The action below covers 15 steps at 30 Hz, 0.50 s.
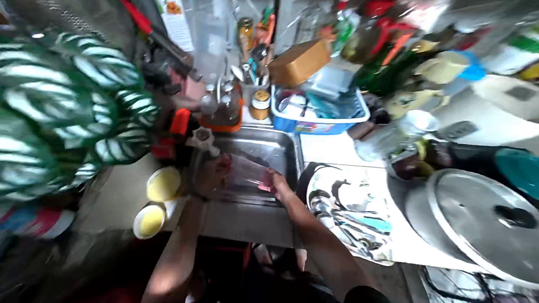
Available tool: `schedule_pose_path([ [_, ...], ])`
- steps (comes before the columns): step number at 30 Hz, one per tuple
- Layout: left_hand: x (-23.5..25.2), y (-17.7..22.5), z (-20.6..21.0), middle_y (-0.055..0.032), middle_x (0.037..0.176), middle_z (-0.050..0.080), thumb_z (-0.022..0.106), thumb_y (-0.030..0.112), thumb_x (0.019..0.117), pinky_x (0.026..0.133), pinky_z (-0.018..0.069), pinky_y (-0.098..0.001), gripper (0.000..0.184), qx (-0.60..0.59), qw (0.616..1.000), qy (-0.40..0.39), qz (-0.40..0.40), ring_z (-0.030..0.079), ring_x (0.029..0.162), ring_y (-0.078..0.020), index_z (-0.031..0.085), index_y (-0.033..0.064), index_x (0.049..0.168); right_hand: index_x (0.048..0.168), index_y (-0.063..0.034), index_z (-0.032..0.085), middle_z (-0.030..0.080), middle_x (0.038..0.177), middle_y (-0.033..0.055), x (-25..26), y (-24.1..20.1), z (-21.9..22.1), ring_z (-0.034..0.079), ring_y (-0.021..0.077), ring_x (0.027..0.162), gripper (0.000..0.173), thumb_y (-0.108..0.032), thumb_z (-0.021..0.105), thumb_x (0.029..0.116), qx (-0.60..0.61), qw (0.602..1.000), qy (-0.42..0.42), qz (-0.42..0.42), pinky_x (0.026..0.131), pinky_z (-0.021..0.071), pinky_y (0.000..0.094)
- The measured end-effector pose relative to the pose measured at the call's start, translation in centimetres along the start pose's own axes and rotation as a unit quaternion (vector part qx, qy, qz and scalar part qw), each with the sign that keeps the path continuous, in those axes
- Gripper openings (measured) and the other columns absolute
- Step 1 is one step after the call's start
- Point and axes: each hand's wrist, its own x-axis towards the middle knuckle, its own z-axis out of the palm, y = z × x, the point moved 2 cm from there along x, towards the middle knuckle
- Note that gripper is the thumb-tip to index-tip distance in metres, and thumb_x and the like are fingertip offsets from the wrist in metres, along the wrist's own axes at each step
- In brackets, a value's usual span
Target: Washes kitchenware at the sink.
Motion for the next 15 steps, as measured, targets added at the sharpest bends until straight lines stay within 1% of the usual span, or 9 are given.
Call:
schedule_pose_path([
  [1,-0.1,0.0,-0.3,-0.0162,0.119,0.069,0.068,0.018,0.0992,0.083,0.0599,-0.0373,0.037,0.019,1.0,-0.007,0.004,0.071,0.093,-0.02,0.063,-0.0001,0.131,0.137,-0.0006,0.052,0.063,0.114,0.0208,0.4,0.6,0.4,0.067,0.0305,0.093,0.046,-0.036,0.035,0.1128,0.007,1.0,-0.005,0.009,0.078,0.0579,0.0464],
  [3,-0.4,-0.2,-0.8,-0.0174,0.117,0.07,0.067,0.015,0.0992,0.083,0.0594,-0.039,0.032,0.05,0.999,-0.011,0.013,0.071,0.092,-0.022,0.065,-0.0009,0.127,0.139,-0.0009,0.051,0.062,0.12,0.0224,0.8,1.2,1.0,0.066,0.0319,0.097,0.048,-0.039,0.035,0.1128,0.002,1.0,-0.005,0.022,0.079,0.0578,0.0468],
  [4,-0.6,-0.3,-1.2,-0.0179,0.116,0.07,0.067,0.015,0.0987,0.086,0.0585,-0.0409,0.03,0.069,0.997,-0.006,0.018,0.071,0.094,-0.0239,0.066,-0.0009,0.125,0.141,-0.0015,0.049,0.061,0.124,0.0232,0.8,1.2,1.3,0.066,0.0328,0.1,0.049,-0.039,0.034,0.113,-0.005,1.0,-0.01,0.026,0.08,0.0579,0.0471],
  [5,-0.7,-0.4,-1.5,-0.0183,0.116,0.071,0.069,0.015,0.0979,0.091,0.0569,-0.0435,0.03,0.089,0.996,0.004,0.024,0.071,0.099,-0.0263,0.068,-0.0007,0.123,0.144,-0.0019,0.047,0.06,0.128,0.0238,0.8,1.2,1.4,0.066,0.0337,0.104,0.05,-0.04,0.033,0.1131,-0.012,0.999,-0.014,0.029,0.082,0.058,0.0477],
  [6,-0.7,-0.4,-1.8,-0.0186,0.116,0.071,0.07,0.016,0.0973,0.097,0.0547,-0.0456,0.03,0.102,0.994,0.014,0.027,0.07,0.105,-0.0283,0.07,-0.0007,0.121,0.145,-0.0021,0.047,0.06,0.129,0.0243,0.8,1.2,1.6,0.066,0.0345,0.105,0.051,-0.04,0.032,0.1132,-0.02,0.999,-0.015,0.03,0.082,0.0581,0.0485],
  [7,-0.8,-0.3,-2.0,-0.0186,0.115,0.072,0.07,0.017,0.0969,0.098,0.0534,-0.046,0.028,0.104,0.994,0.026,0.031,0.069,0.106,-0.0287,0.071,-0.0009,0.119,0.145,-0.0022,0.046,0.06,0.127,0.0245,0.7,1.1,1.8,0.066,0.0348,0.104,0.052,-0.041,0.032,0.1132,-0.028,0.999,-0.016,0.031,0.082,0.058,0.0491],
  [9,-0.8,0.0,-2.1,-0.018,0.11,0.073,0.071,0.018,0.0966,0.095,0.0537,-0.0446,0.026,0.094,0.994,0.051,0.034,0.069,0.101,-0.0272,0.072,-0.0015,0.114,0.145,-0.0026,0.046,0.06,0.128,0.025,0.7,1.0,2.3,0.066,0.0359,0.104,0.055,-0.044,0.03,0.113,-0.043,0.998,-0.02,0.035,0.082,0.0576,0.0508],
  [11,-0.8,0.1,-1.9,-0.0177,0.107,0.073,0.07,0.019,0.0971,0.093,0.0543,-0.0441,0.026,0.091,0.993,0.068,0.035,0.069,0.097,-0.0265,0.073,-0.0017,0.112,0.147,-0.003,0.045,0.057,0.134,0.0263,0.6,1.3,2.6,0.064,0.0384,0.111,0.057,-0.046,0.029,0.1126,-0.047,0.998,-0.025,0.039,0.085,0.0566,0.0535],
  [15,-0.9,0.0,-1.3,-0.0187,0.11,0.073,0.069,0.024,0.0986,0.098,0.0528,-0.0485,0.03,0.121,0.988,0.095,0.033,0.07,0.103,-0.0301,0.073,-0.001,0.114,0.151,-0.0043,0.042,0.052,0.143,0.0277,0.9,1.7,2.9,0.061,0.0412,0.119,0.063,-0.051,0.025,0.1118,-0.063,0.996,-0.042,0.051,0.09,0.055,0.0554],
])
